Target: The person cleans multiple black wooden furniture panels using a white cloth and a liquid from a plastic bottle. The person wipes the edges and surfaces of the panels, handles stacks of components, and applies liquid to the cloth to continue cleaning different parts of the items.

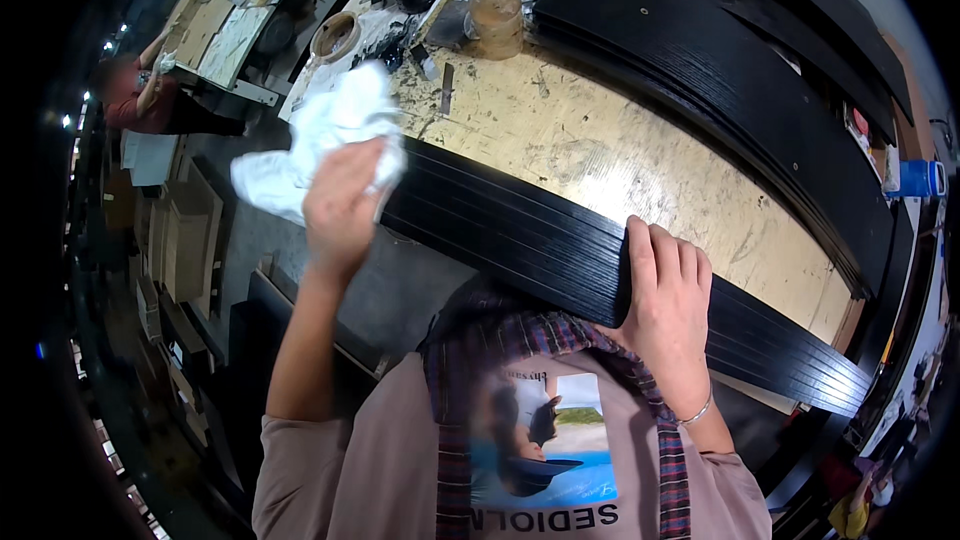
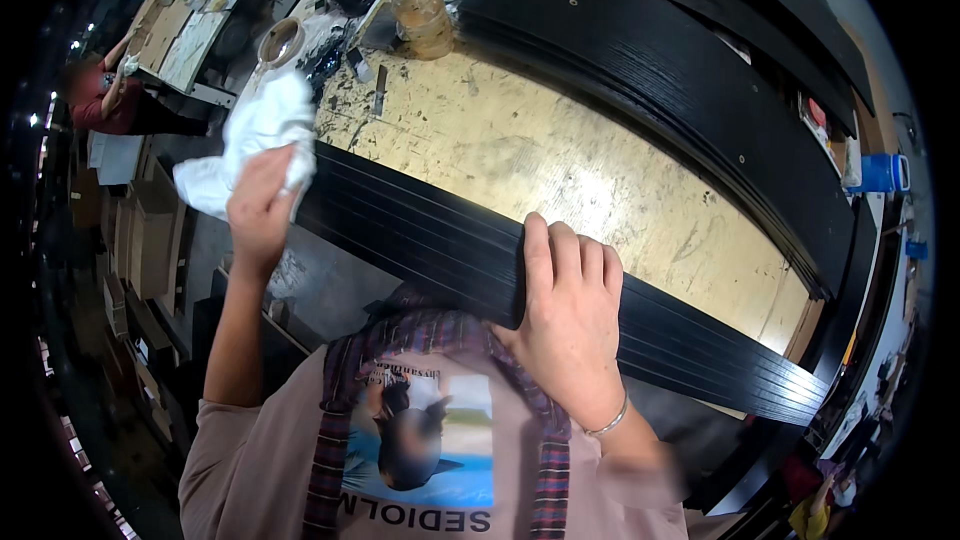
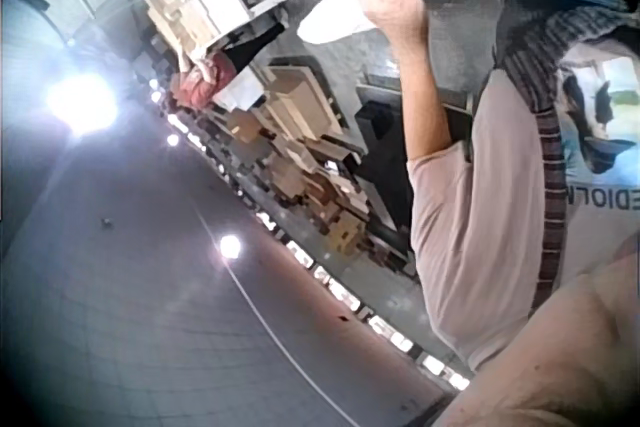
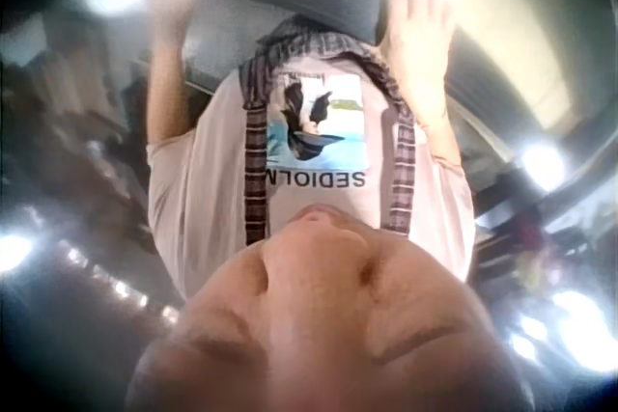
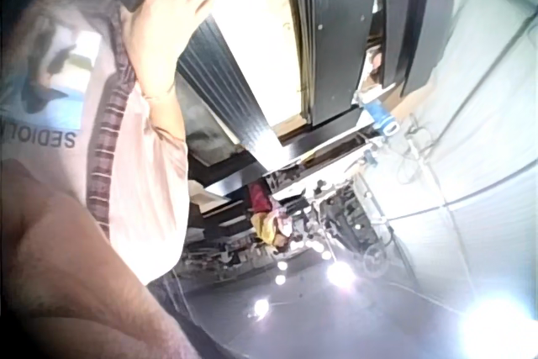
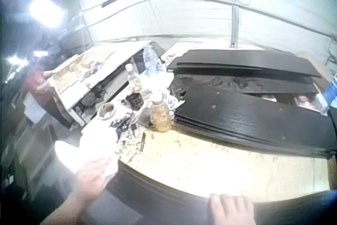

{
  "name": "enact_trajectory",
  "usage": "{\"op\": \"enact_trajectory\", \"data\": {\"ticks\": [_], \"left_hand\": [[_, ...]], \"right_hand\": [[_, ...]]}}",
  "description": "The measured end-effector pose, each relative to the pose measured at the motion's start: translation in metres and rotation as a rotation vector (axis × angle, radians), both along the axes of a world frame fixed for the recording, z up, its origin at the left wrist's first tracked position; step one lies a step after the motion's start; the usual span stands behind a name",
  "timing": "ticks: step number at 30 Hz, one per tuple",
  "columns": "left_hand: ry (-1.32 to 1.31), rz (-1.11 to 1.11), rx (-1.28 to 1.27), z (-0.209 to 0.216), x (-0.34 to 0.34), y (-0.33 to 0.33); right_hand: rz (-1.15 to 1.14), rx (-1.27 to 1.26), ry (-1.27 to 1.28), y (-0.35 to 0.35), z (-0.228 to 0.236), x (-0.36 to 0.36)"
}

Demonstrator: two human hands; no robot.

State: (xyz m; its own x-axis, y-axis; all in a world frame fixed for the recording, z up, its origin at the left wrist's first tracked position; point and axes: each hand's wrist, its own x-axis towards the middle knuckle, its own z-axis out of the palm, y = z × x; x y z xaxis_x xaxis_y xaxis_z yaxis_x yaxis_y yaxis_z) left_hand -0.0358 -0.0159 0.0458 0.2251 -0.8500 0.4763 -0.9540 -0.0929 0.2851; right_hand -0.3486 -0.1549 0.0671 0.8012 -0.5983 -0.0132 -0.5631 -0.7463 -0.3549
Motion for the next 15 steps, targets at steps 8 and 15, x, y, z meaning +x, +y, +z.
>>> {"op": "enact_trajectory", "data": {"ticks": [8,15], "left_hand": [[-0.020,-0.198,0.176,0.011,-0.068,-0.023],[0.086,-0.363,0.110,0.019,-0.110,-0.041]], "right_hand": [[0.006,0.028,-0.018,0.001,0.009,0.001],[0.003,0.011,-0.043,0.002,0.010,0.001]]}}
